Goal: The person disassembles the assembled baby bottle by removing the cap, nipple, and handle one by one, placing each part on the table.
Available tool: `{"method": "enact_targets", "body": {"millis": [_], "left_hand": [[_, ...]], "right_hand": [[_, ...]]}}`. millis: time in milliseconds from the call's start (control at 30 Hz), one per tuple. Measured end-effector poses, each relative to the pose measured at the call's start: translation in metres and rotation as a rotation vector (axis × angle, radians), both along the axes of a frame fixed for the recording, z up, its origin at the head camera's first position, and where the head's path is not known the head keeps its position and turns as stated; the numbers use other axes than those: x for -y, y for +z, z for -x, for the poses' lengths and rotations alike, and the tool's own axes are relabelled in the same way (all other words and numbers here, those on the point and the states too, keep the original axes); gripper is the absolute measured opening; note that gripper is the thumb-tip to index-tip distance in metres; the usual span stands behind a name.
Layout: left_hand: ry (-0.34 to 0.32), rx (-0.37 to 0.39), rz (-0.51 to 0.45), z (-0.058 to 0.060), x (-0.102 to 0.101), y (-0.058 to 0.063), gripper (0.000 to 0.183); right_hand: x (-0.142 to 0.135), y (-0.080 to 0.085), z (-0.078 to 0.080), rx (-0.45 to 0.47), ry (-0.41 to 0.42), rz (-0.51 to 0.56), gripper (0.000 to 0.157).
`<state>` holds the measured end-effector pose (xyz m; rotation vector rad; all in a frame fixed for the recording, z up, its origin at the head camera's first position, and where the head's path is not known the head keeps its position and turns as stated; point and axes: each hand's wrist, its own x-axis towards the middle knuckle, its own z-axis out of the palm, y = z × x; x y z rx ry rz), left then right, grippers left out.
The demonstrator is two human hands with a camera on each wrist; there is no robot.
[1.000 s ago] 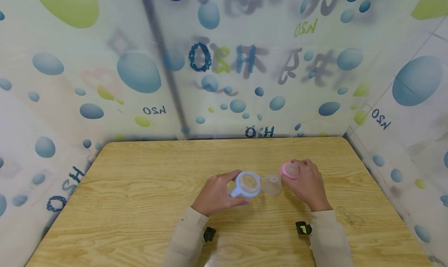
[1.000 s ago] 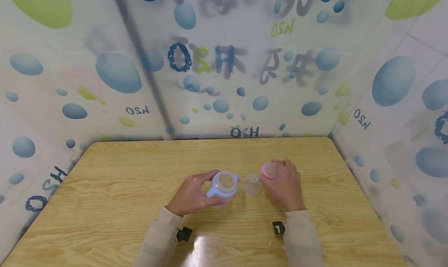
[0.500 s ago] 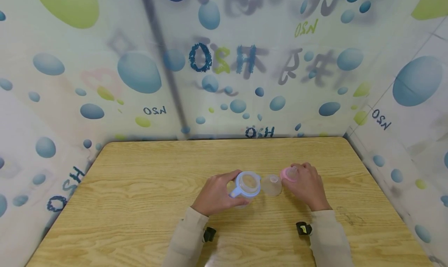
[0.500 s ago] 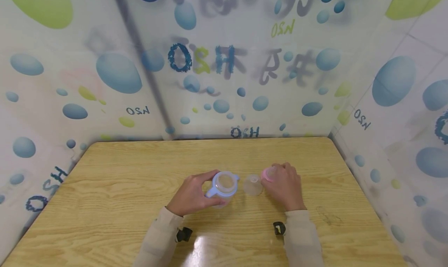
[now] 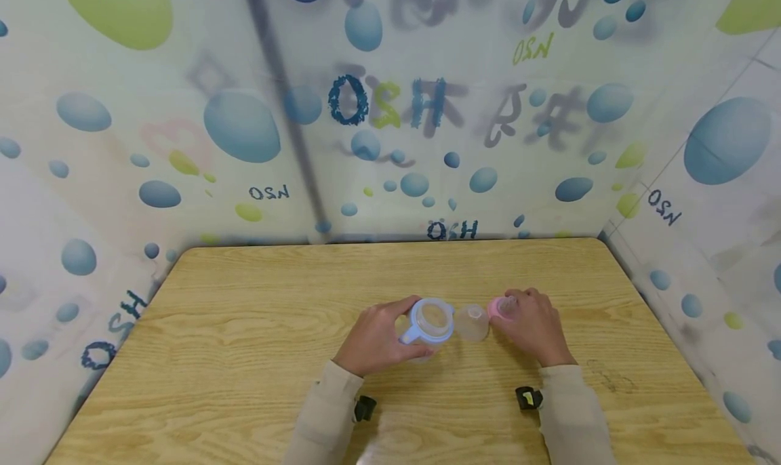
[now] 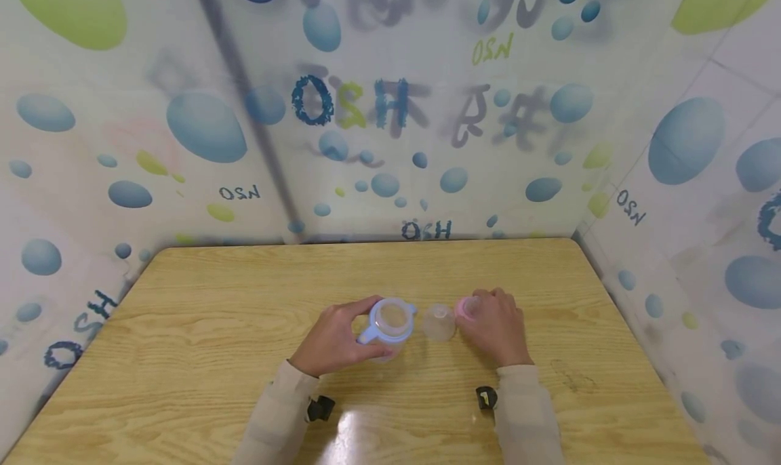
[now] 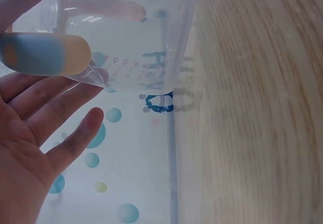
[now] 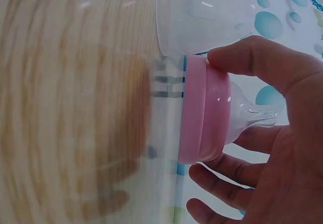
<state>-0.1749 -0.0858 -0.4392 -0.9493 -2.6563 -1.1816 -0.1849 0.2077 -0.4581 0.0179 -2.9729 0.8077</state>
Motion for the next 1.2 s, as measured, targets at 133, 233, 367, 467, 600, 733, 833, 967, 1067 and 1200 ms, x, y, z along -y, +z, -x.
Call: {"method": "enact_targets", "body": {"millis": [133, 233, 367, 467, 600, 733, 833, 967, 1067, 1200], "left_hand": [[0.0, 0.001, -0.002, 0.0, 0.0, 0.0, 0.069], [-0.003, 0.006, -0.007, 0.0, 0.0, 0.0, 0.069], [-0.009, 0.006, -0.013, 0.0, 0.0, 0.0, 0.069], [-0.009, 0.001, -0.017, 0.001, 0.0, -0.001, 0.069], [-0.003, 0.0, -0.013, 0.0, 0.0, 0.0, 0.069], [-0.002, 0.006, -0.011, 0.0, -0.001, 0.0, 0.068], [-0.003, 0.004, -0.012, 0.0, -0.001, 0.0, 0.068], [-0.001, 0.003, -0.021, 0.0, 0.0, -0.001, 0.068], [0.002, 0.006, -0.027, 0.0, 0.0, 0.0, 0.067], [0.004, 0.018, -0.033, 0.0, -0.001, 0.001, 0.066]], "right_hand": [[0.0, -0.003, 0.0, 0.01, 0.014, 0.0, 0.054], [0.0, -0.005, 0.001, 0.018, 0.024, -0.006, 0.055], [0.0, -0.006, 0.0, 0.028, 0.033, -0.015, 0.056], [0.0, -0.006, -0.001, 0.036, 0.039, -0.02, 0.056], [0.0, -0.007, -0.002, 0.039, 0.046, -0.027, 0.056], [-0.001, -0.008, -0.001, 0.033, 0.047, -0.03, 0.056], [-0.001, -0.008, -0.001, 0.033, 0.048, -0.031, 0.056], [0.0, -0.004, -0.001, 0.0, 0.049, -0.025, 0.061], [0.003, 0.005, -0.001, -0.067, 0.04, 0.019, 0.062], [0.015, 0.016, -0.003, -0.163, 0.08, 0.142, 0.055]]}}
